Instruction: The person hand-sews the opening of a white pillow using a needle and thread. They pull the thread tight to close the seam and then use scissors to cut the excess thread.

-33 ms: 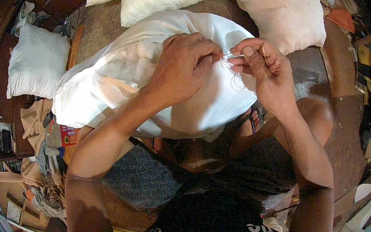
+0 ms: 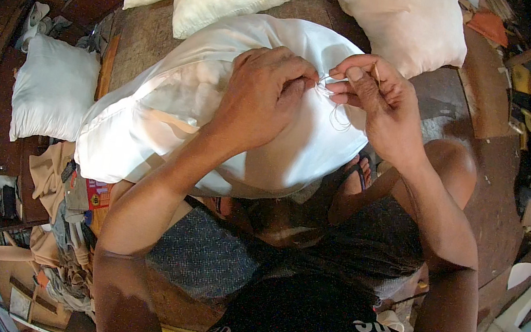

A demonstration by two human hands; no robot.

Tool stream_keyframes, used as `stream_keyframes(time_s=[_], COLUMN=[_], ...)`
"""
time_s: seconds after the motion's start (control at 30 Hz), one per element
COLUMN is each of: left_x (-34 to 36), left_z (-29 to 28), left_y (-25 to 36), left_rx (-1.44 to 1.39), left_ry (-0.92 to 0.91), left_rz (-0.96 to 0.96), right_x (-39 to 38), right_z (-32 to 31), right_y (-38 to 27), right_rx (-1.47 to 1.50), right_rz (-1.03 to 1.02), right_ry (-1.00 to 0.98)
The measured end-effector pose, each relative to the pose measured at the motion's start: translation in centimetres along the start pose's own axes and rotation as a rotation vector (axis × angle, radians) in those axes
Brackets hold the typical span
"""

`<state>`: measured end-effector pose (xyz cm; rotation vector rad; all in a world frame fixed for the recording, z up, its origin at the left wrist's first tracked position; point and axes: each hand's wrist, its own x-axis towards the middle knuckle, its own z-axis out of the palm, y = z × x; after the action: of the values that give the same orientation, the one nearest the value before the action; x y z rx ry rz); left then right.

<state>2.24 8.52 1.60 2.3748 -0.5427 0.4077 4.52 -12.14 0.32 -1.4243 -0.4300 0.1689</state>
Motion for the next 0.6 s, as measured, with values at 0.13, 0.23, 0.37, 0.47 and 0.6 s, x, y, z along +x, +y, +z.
stream_keyframes(time_s=[0.13, 0.23, 0.37, 0.47, 0.6], left_x=[-0.2, -0.1, 0.1, -0.4, -1.0], left_z=[-0.1, -0.1, -0.4, -0.7, 0.1], left_y=[0.0, 0.1, 0.5, 0.0, 0.6], left_rx=[0.012, -0.034, -0.126, 0.075, 0.253], left_ry=[-0.022, -0.029, -0.01, 0.016, 0.161], left_rz=[-0.014, -0.043, -0.128, 0.043, 0.233], right_x=[-0.1, 0.1, 0.4, 0.9, 1.2], right_z=[-0.2, -0.2, -0.2, -1.3, -2.3], right_y=[0.5, 1.0, 0.4, 0.5, 0.4], right_rx=[0.076, 0.069, 0.144, 0.281, 0.39], right_rz=[0.08, 0.062, 0.21, 0.315, 0.374], right_ry=[-0.084, -0.112, -0.03, -0.028, -0.065])
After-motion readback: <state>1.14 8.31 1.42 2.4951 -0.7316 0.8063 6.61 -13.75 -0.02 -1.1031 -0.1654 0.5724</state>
